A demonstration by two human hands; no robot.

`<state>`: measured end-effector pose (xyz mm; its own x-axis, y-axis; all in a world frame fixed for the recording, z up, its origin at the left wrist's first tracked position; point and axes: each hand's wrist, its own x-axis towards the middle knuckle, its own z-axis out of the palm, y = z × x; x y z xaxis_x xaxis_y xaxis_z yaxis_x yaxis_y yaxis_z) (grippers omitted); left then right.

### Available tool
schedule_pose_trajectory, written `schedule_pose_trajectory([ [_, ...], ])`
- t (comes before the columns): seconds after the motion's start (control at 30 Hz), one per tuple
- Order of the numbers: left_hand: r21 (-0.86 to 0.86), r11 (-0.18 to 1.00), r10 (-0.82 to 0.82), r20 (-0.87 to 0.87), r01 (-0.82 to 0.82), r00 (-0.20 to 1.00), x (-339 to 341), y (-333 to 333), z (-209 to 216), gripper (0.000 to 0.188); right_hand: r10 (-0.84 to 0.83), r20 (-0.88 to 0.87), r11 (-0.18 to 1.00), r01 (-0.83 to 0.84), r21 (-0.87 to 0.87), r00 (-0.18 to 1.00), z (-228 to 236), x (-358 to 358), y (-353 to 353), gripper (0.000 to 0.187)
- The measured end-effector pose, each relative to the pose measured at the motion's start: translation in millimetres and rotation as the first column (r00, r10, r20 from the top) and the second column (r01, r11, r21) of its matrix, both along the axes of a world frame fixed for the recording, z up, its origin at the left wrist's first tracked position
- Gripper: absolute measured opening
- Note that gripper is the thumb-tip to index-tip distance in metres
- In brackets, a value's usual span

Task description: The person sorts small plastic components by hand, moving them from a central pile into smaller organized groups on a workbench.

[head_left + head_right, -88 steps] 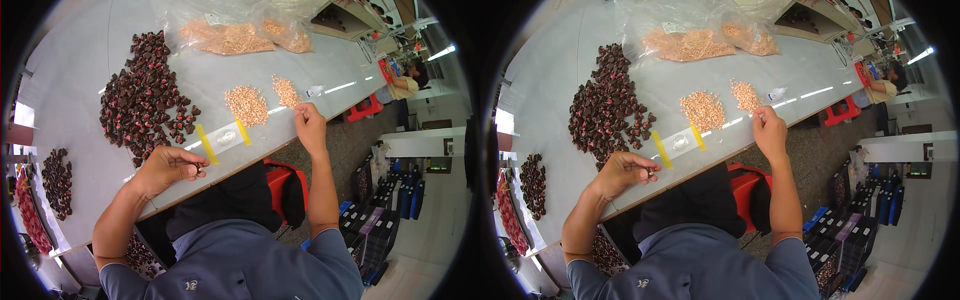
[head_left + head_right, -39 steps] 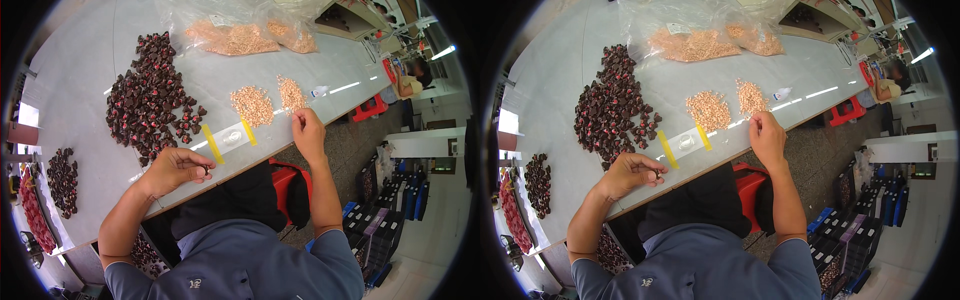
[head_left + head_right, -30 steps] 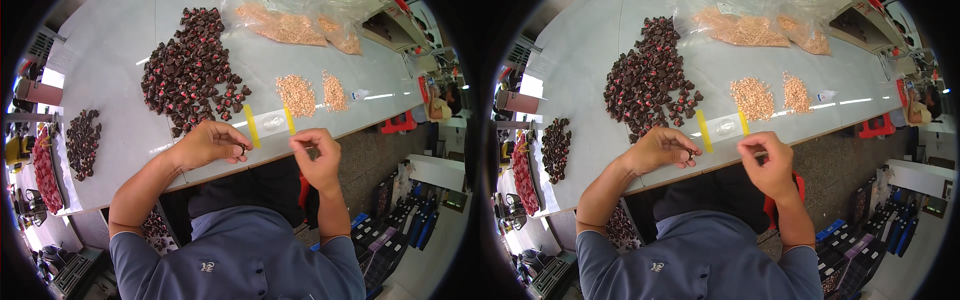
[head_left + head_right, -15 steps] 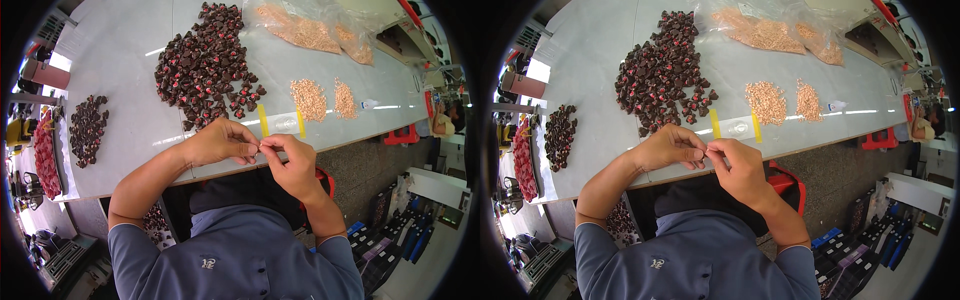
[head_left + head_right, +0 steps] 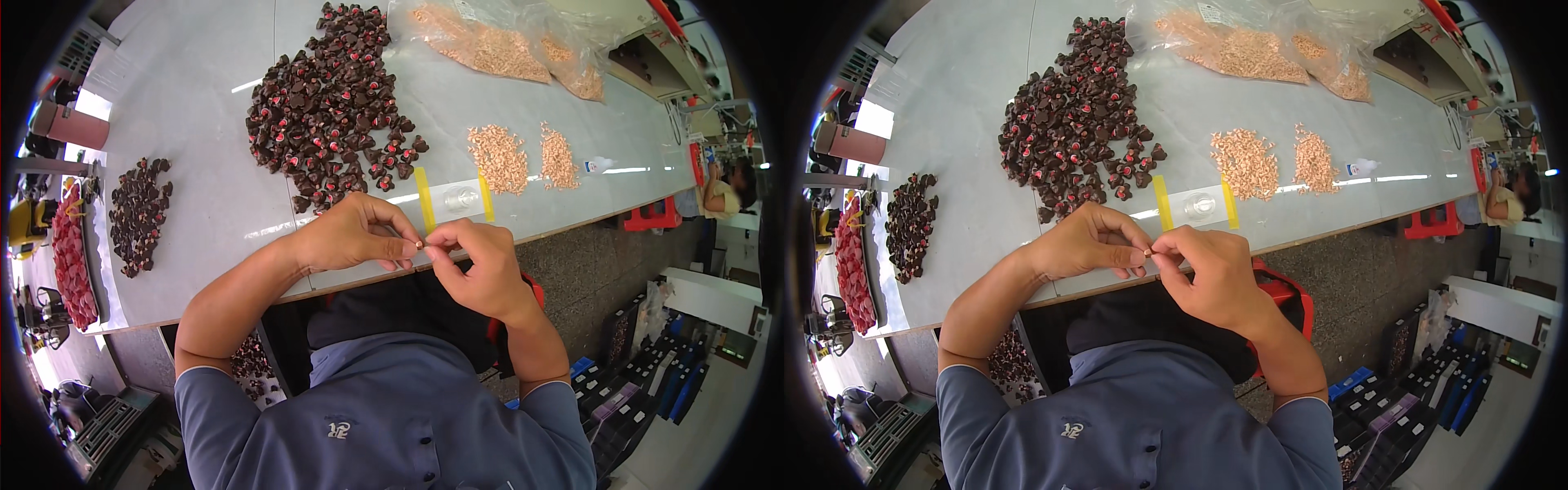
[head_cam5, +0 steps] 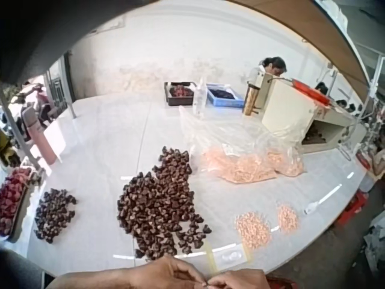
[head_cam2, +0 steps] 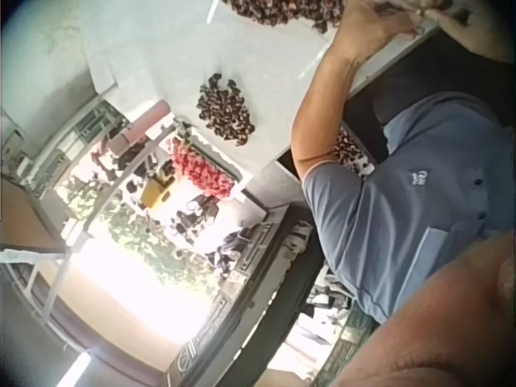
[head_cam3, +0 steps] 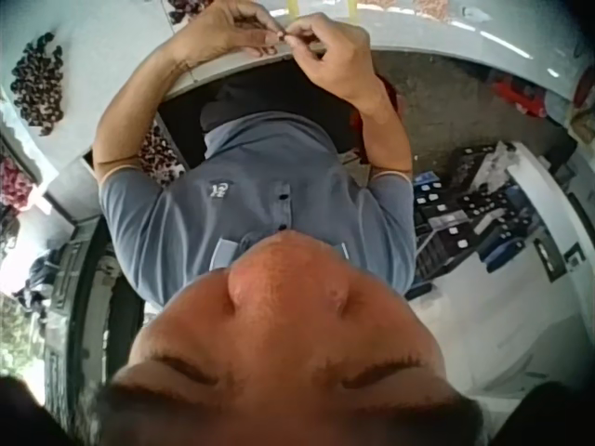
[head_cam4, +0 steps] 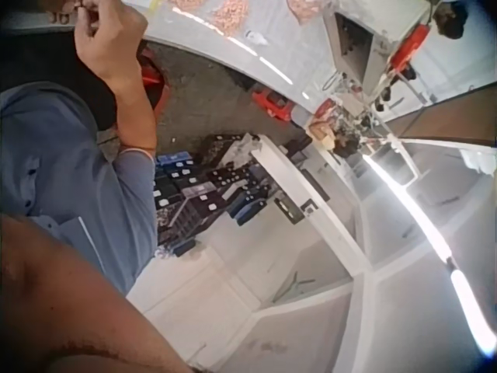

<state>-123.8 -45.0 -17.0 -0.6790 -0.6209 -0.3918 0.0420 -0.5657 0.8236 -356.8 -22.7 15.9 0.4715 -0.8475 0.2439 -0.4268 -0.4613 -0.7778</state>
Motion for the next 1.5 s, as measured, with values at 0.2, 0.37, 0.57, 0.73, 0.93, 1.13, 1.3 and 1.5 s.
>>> schedule_pose_trajectory([
  [0.2, 0.003, 1.0, -0.025, 0.004, 0.025, 1.0, 0, -1, 7, 0.021, 0.08, -0.097, 0.993, -0.088, -0.074, 0.992, -5, 1, -4, 0.013],
  [0.37, -0.001, 0.999, -0.037, 0.019, 0.037, 0.999, 2, -1, 4, 0.019, 0.101, -0.065, 0.992, -0.106, -0.075, 0.993, -10, 1, -5, 0.014],
  [0.57, 0.007, 1.0, -0.029, 0.001, 0.029, 1.0, 1, 0, 6, 0.017, 0.11, -0.026, 0.993, -0.111, -0.04, 0.994, -9, 0, -5, 0.014],
  [0.73, -0.002, 0.999, -0.039, -0.02, 0.039, 0.999, 1, -1, 5, 0.017, 0.117, -0.042, 0.992, -0.119, -0.047, 0.992, -10, 0, -6, 0.014],
  [0.93, -0.016, 0.999, -0.034, -0.002, 0.033, 0.999, 1, -1, 6, 0.02, 0.118, -0.08, 0.987, -0.125, -0.098, 0.99, -7, -1, -8, 0.014],
  [1.13, -0.008, 1.0, -0.014, 0.007, 0.014, 1.0, 0, 0, 4, 0.024, 0.074, -0.215, 0.969, -0.121, -0.215, 0.974, 12, -21, -23, 0.018],
  [1.3, -0.018, 1.0, -0.009, 0.024, 0.009, 1.0, 0, 1, 5, 0.023, -0.019, -0.514, 0.889, -0.221, -0.402, 0.858, 34, -31, -44, 0.017],
  [1.5, -0.054, 0.999, 0.002, 0.024, -0.001, 1.0, 1, -1, 8, 0.021, -0.009, -0.64, 0.885, -0.292, -0.363, 0.768, 32, -31, -54, 0.014],
])
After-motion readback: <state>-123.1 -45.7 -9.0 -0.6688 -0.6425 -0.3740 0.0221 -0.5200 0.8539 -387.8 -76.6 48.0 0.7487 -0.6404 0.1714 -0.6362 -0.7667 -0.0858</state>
